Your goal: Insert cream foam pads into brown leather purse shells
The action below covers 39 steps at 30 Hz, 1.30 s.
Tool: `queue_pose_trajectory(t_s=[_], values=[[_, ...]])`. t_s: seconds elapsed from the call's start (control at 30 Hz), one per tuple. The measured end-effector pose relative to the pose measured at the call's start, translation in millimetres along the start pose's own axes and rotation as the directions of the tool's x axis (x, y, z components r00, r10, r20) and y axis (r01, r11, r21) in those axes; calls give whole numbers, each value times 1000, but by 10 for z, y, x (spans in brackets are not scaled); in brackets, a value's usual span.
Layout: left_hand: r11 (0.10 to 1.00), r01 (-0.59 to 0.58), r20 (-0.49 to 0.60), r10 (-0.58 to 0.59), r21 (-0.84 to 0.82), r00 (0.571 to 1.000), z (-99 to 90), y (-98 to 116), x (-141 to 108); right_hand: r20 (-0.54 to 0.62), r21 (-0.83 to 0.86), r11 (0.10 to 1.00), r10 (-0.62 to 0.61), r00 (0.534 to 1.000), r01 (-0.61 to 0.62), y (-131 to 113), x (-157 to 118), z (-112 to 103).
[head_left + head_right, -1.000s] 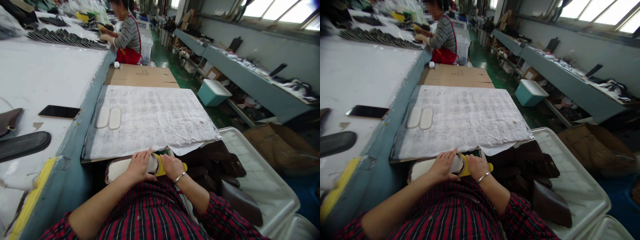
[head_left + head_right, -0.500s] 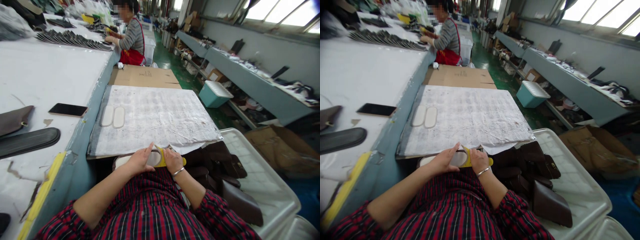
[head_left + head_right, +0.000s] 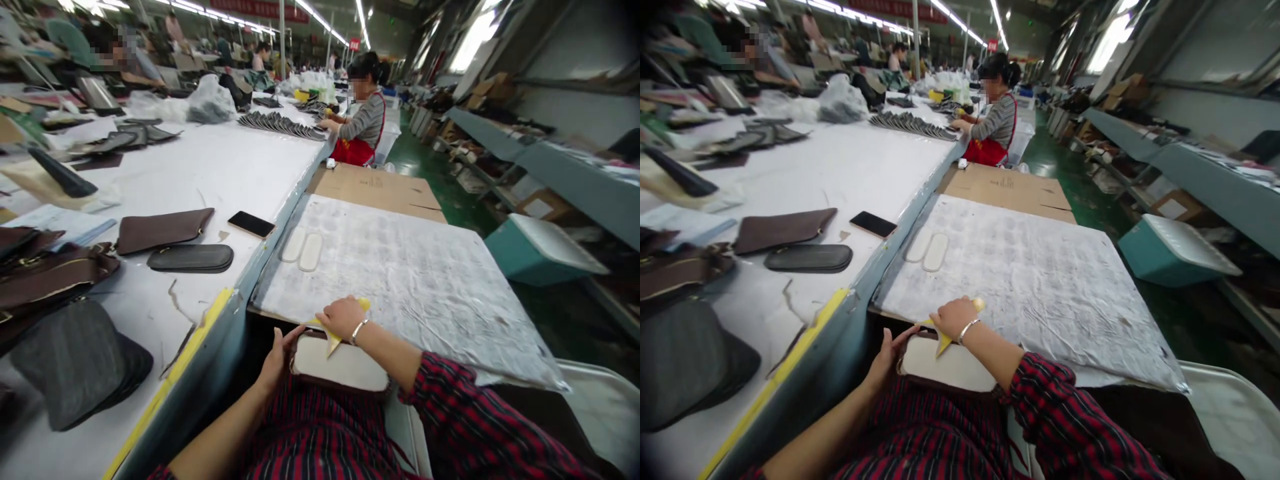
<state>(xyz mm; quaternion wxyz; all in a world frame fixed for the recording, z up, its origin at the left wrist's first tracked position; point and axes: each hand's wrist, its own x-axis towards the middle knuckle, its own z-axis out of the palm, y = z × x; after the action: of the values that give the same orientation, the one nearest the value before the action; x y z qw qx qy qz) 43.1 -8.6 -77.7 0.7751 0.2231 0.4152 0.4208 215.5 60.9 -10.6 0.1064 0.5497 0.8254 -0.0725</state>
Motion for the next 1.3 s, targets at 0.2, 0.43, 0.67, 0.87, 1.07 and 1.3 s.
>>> queue_pose_trajectory(t_s=[0.2,0.43,0.67,0.87,1.07,1.3], values=[[986,35,-25,-40,-160,999,171,149,-91,35,-7,936,-353,935,353,-135,342,-106],[998,41,-311,-25,46,950,216,33,-191,-51,7,753,-657,752,658,-207,490,-107],[816,-8,-281,208,578,937,152,32,-295,-93,110,651,-746,660,751,-138,457,40],[815,-107,-50,164,569,985,194,116,-319,-62,98,790,-602,796,605,-34,166,58],[939,-23,100,-12,343,995,60,238,-206,-3,173,983,-70,998,69,588,-604,-30],[922,21,221,-115,387,969,41,335,173,254,809,542,25,967,-227,465,-1845,115]])
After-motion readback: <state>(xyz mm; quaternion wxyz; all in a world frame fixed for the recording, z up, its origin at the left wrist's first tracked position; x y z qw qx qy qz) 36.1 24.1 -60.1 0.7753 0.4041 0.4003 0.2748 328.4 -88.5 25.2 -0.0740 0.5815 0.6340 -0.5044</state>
